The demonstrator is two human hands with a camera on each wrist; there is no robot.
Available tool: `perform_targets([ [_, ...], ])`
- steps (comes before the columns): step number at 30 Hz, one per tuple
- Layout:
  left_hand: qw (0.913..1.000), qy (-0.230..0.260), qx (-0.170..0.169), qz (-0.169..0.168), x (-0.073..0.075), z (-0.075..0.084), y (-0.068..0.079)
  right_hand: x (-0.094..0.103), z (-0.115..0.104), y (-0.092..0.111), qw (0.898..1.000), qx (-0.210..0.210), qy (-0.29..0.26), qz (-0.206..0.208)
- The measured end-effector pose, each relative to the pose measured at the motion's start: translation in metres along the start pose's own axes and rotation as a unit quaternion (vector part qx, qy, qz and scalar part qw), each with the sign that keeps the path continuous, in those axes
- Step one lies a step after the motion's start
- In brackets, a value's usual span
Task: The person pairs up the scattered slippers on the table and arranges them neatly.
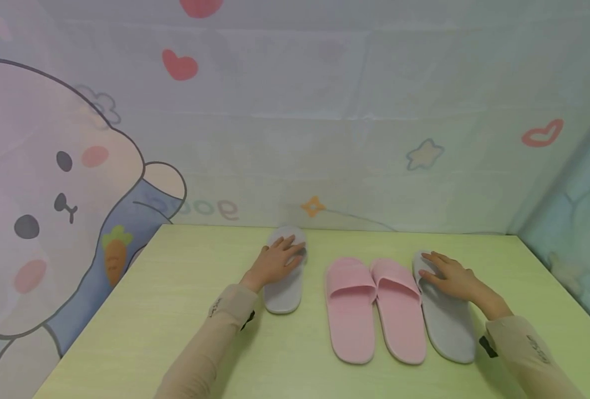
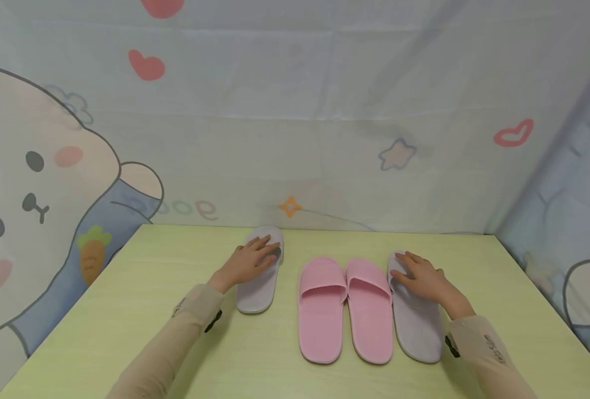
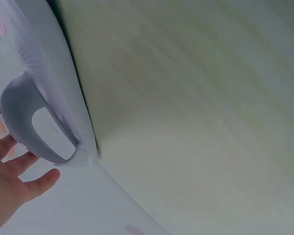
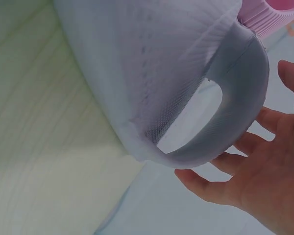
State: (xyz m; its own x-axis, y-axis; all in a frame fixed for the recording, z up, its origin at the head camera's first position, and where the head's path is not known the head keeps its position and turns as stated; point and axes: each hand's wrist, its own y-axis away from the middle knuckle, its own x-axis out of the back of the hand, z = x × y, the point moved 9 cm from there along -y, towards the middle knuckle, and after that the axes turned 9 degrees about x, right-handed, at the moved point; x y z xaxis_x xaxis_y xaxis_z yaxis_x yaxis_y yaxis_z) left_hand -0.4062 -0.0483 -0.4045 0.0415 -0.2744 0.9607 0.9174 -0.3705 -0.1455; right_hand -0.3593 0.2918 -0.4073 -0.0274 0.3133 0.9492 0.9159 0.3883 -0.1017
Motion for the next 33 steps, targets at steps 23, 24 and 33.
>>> perform_targets([
  [23,0.9991,-0.033,-0.022,0.017,0.008,-0.001,0.027,-0.004,0.008,0.002,1.000,-0.005,0.009,-0.009],
  [24,0.9989,-0.036,-0.023,0.018,0.008,-0.001,0.029,-0.004,0.009,0.002,1.000,-0.004,0.010,-0.008],
  [33,0.9972,-0.018,-0.059,0.042,0.012,-0.001,0.043,-0.005,0.012,0.006,1.000,-0.003,0.007,-0.004],
])
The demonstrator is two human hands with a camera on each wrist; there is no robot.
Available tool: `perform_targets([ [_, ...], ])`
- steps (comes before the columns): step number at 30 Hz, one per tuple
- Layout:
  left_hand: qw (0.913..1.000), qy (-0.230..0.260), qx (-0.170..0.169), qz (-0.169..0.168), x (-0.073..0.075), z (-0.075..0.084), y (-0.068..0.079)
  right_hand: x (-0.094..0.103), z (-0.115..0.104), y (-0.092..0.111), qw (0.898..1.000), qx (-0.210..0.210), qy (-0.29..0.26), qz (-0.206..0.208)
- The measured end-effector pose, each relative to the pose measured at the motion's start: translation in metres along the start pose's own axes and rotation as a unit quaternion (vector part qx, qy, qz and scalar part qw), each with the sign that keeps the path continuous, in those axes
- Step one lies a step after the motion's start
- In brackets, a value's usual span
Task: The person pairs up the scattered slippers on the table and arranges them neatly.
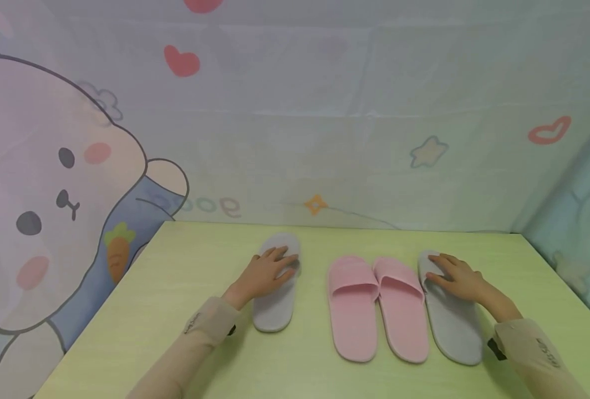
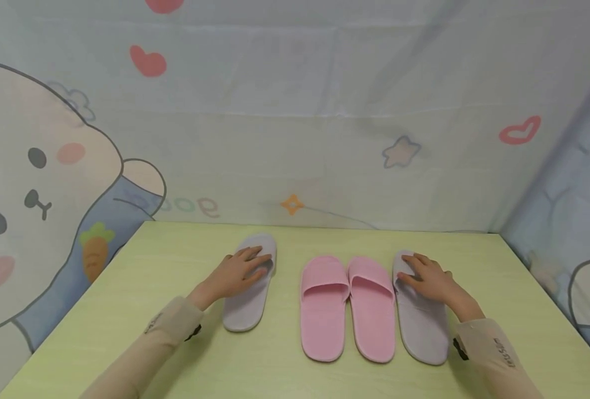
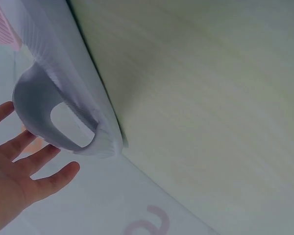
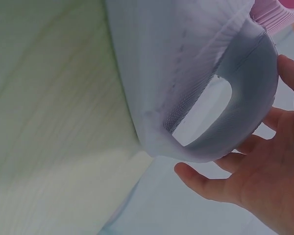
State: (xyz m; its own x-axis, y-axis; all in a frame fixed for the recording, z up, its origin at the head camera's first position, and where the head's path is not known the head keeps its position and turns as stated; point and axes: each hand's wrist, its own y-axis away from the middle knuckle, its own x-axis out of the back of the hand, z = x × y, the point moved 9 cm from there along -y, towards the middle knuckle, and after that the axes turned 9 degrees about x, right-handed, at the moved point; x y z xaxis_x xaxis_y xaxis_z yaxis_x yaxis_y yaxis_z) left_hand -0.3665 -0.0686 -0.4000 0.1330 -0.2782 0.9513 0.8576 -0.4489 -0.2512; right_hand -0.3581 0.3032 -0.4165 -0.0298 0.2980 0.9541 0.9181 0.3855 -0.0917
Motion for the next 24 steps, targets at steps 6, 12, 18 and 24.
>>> perform_targets([
  [6,0.9998,-0.005,0.000,-0.018,0.011,0.007,0.009,0.001,0.000,0.002,1.000,0.010,0.000,0.004],
  [12,0.9991,-0.030,0.001,-0.029,0.015,0.008,0.015,0.004,-0.003,0.003,1.000,0.021,-0.004,0.014],
  [18,0.9991,-0.021,0.004,-0.037,0.019,0.009,0.021,0.007,-0.004,0.006,0.999,0.037,-0.011,0.026],
  [24,0.9989,-0.013,0.004,-0.045,0.020,0.009,0.028,0.011,-0.005,0.012,0.998,0.047,-0.011,0.033],
])
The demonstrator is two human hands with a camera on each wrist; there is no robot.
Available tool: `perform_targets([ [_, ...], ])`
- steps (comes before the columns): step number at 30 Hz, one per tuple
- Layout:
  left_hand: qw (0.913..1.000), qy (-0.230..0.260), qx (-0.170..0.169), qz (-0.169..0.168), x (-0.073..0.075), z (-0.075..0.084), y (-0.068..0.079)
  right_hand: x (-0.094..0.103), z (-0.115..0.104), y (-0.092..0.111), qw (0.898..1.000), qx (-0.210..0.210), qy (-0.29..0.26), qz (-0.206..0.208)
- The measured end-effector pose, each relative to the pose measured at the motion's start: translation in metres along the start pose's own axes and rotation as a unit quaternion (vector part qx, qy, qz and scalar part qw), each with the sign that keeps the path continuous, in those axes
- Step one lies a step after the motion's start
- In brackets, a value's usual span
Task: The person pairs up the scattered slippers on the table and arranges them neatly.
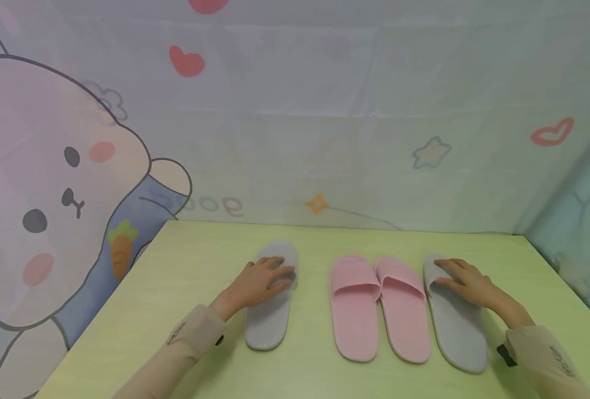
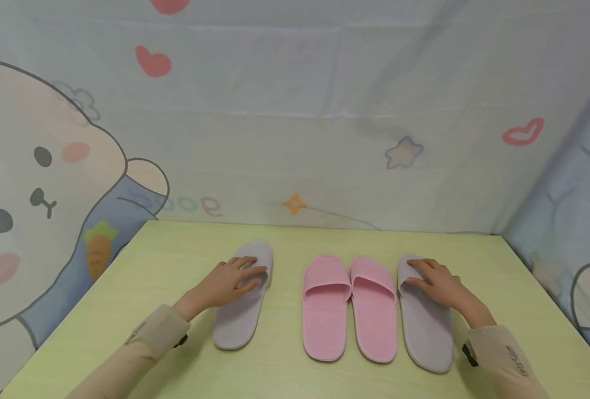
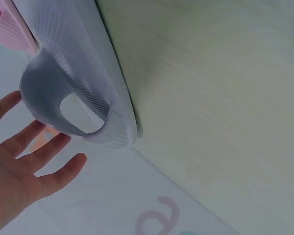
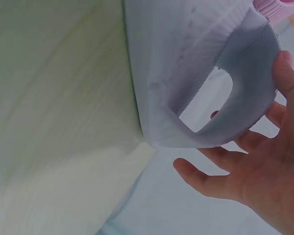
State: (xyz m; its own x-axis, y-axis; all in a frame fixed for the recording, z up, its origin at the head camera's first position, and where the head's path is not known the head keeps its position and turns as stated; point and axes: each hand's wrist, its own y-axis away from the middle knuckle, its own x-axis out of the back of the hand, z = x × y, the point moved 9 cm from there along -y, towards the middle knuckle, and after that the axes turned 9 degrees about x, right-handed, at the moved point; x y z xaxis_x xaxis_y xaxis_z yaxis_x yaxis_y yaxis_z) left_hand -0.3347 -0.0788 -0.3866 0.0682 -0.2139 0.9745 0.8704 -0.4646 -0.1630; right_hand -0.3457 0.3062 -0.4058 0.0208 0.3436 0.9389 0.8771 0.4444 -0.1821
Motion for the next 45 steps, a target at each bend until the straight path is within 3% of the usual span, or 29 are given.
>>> perform_targets([
  [7,0.9999,-0.004,0.006,-0.009,-0.001,0.000,0.007,0.006,-0.001,0.009,1.000,-0.010,-0.004,-0.011],
  [13,0.9999,-0.015,0.006,0.001,-0.001,-0.003,0.011,0.016,-0.010,0.012,1.000,0.006,0.010,0.004],
  [31,0.9994,-0.033,-0.003,0.013,0.008,-0.006,0.026,0.040,-0.079,-0.007,0.994,0.063,0.080,0.045],
  [45,0.9991,-0.038,0.005,0.019,0.009,-0.014,0.035,0.030,-0.113,-0.024,0.991,0.091,0.087,0.046],
])
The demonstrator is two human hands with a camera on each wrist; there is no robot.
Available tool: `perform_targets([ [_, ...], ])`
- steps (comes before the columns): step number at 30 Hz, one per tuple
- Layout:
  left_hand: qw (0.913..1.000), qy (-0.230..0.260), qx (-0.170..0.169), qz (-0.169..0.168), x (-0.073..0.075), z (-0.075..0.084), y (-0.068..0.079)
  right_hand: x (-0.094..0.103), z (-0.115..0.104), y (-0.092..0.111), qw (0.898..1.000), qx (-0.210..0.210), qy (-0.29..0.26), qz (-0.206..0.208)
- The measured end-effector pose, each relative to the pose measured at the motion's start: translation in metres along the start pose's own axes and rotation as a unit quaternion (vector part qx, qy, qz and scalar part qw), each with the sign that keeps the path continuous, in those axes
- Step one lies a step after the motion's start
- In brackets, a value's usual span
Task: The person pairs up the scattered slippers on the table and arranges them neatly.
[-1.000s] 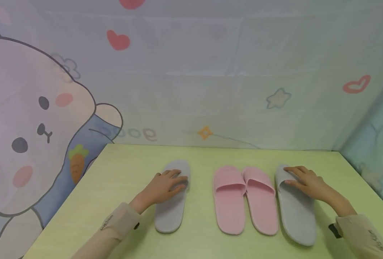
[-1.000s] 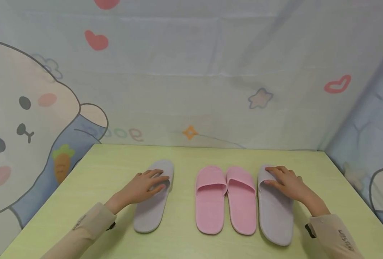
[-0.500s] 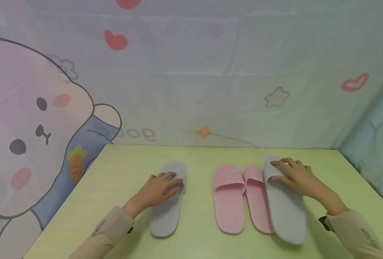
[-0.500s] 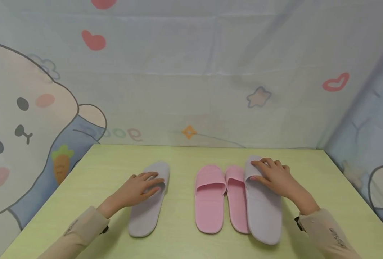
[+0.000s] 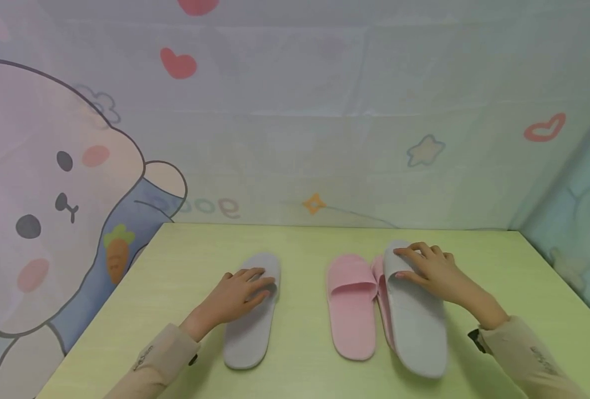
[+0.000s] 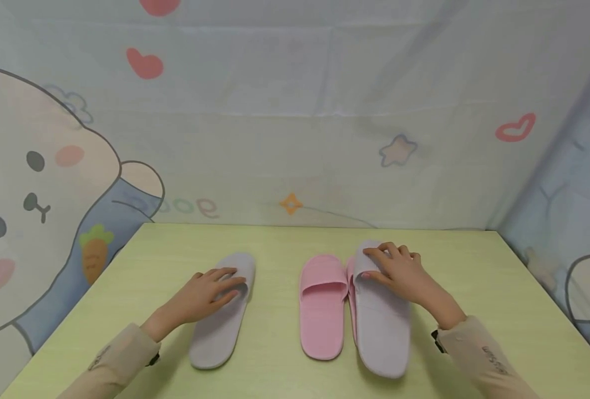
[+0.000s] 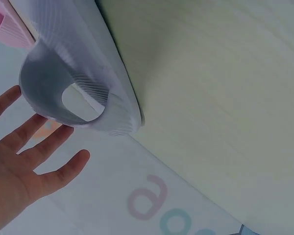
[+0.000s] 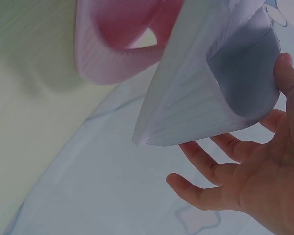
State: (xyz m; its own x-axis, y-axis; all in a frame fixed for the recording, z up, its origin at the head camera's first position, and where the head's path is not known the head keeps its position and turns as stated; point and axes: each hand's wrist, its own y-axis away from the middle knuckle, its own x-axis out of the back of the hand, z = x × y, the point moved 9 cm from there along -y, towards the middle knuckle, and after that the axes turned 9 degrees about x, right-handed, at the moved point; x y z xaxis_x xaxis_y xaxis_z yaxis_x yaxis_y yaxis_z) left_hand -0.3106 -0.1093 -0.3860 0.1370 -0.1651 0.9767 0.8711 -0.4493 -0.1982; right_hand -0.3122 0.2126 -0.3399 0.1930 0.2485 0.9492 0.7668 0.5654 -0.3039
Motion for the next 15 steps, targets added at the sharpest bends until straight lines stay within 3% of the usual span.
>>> perform_targets([
  [15,0.9996,-0.010,0.006,0.025,0.005,-0.007,0.004,-0.013,-0.034,-0.031,1.000,0.017,-0.007,0.010],
])
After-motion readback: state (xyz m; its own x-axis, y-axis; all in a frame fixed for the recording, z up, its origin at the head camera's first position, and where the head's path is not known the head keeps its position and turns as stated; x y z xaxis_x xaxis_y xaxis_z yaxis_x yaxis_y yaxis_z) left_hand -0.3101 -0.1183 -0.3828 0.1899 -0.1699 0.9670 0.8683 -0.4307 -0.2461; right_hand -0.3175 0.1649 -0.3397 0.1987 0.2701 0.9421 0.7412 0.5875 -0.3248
